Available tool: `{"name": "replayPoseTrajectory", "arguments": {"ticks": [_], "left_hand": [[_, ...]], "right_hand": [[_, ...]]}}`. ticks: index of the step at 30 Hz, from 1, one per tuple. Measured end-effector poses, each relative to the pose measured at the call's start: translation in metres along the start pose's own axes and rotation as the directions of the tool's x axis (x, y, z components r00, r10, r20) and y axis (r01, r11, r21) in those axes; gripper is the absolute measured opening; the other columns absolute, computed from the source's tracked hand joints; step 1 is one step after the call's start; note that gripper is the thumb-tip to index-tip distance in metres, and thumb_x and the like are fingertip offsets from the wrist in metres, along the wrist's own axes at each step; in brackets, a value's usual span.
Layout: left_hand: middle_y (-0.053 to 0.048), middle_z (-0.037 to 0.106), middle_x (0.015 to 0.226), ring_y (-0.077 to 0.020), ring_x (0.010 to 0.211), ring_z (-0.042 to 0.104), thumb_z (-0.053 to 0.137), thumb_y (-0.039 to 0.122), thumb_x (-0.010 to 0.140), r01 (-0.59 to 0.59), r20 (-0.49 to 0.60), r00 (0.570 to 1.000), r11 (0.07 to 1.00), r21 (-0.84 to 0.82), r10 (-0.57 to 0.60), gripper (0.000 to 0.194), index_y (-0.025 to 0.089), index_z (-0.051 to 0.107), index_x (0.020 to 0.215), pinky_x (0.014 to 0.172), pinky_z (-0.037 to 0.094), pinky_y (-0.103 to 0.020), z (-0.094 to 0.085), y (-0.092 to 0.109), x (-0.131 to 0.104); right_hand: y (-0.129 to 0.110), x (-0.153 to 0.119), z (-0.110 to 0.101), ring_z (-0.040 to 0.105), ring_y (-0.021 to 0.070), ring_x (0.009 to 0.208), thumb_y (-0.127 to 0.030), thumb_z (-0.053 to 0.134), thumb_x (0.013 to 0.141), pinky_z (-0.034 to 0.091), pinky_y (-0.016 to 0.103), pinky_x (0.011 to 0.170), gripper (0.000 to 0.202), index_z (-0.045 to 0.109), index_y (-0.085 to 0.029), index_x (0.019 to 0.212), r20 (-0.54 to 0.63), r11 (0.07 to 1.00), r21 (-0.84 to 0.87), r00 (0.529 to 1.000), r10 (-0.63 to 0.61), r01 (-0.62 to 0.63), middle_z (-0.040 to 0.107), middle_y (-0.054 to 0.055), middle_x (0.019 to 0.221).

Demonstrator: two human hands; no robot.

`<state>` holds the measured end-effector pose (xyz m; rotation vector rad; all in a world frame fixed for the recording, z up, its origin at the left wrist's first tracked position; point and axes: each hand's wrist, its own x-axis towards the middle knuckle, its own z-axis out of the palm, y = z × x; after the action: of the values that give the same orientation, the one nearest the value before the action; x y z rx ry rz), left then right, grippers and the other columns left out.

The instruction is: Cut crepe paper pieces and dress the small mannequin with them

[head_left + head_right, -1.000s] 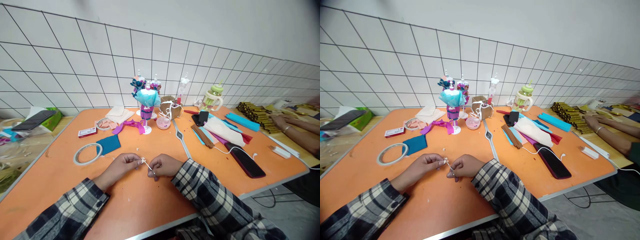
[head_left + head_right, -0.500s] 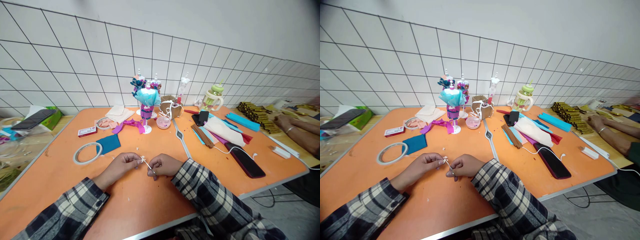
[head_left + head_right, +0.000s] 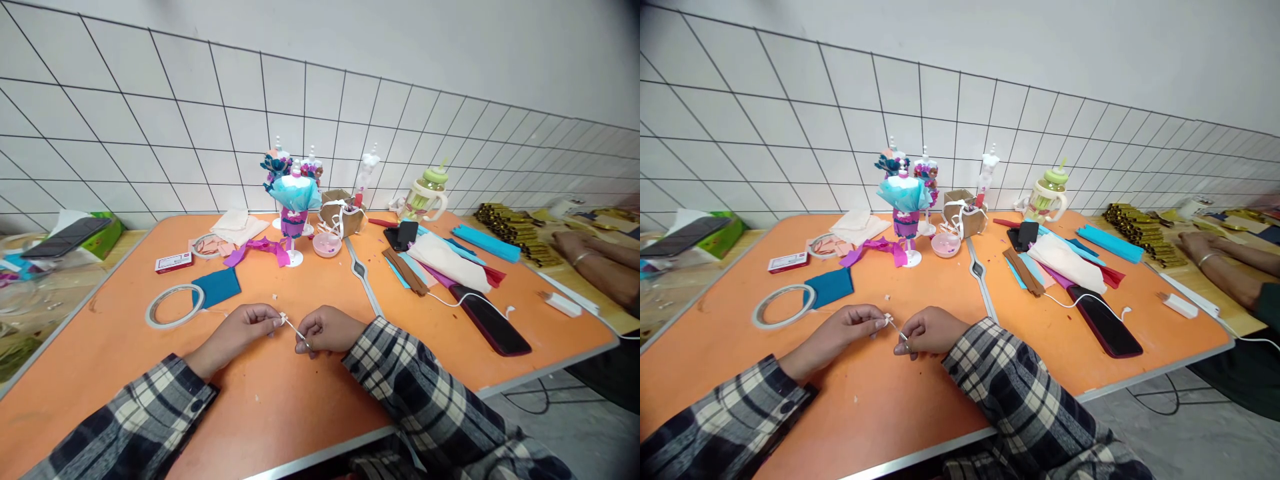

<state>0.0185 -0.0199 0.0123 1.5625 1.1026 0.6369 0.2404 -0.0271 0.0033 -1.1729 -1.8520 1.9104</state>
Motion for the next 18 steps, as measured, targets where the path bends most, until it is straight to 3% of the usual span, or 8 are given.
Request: {"name": "replayPoseTrajectory", "arguments": {"ticks": [4,10,13,18], "left_hand": [[0.001,0.060,0.062,-0.0142,0.062,0.052,0.065,0.046,0.076,0.002,0.017,1.000,1.000,0.008,-0.002,0.030,0.017,0.067,0.068,0.063,0.042,-0.025,-0.0001,-0.0004,0.0000],[0.000,0.061,0.063,-0.0152,0.064,0.053,0.067,0.046,0.074,0.012,-0.011,1.000,1.000,-0.001,-0.012,0.029,0.017,0.067,0.070,0.064,0.042,-0.026,-0.0012,-0.0011,0.0006],[0.000,0.061,0.063,-0.0150,0.063,0.053,0.067,0.045,0.074,0.015,-0.011,1.000,1.000,-0.008,-0.015,0.028,0.017,0.068,0.070,0.063,0.042,-0.026,-0.0010,-0.0002,0.0003],[0.001,0.059,0.060,-0.0141,0.062,0.052,0.066,0.046,0.075,0.000,0.008,1.000,1.000,0.001,0.000,0.030,0.017,0.066,0.065,0.063,0.042,-0.025,0.0000,0.0016,0.0001]], "right_hand": [[-0.0056,-0.0029,0.0001,0.053,0.0079,0.056,-0.052,0.072,0.071,0.034,0.014,0.042,0.041,0.066,-0.015,0.087,0.034,1.000,-0.007,0.999,0.007,-0.007,0.065,0.001,0.070],[-0.0048,-0.0011,0.0024,0.051,0.0073,0.051,-0.050,0.076,0.066,0.036,0.016,0.045,0.041,0.065,-0.013,0.079,-0.028,1.000,0.012,1.000,0.010,-0.010,0.061,-0.001,0.058],[-0.0039,-0.0016,0.0022,0.051,0.0074,0.052,-0.050,0.074,0.068,0.035,0.015,0.042,0.040,0.065,-0.015,0.086,-0.006,0.998,-0.007,0.998,0.058,-0.058,0.063,0.000,0.065],[-0.0027,-0.0027,-0.0002,0.050,0.0065,0.053,-0.053,0.070,0.072,0.035,0.014,0.041,0.041,0.065,-0.016,0.089,0.047,1.000,-0.018,0.999,0.024,-0.023,0.066,0.000,0.074]]}}
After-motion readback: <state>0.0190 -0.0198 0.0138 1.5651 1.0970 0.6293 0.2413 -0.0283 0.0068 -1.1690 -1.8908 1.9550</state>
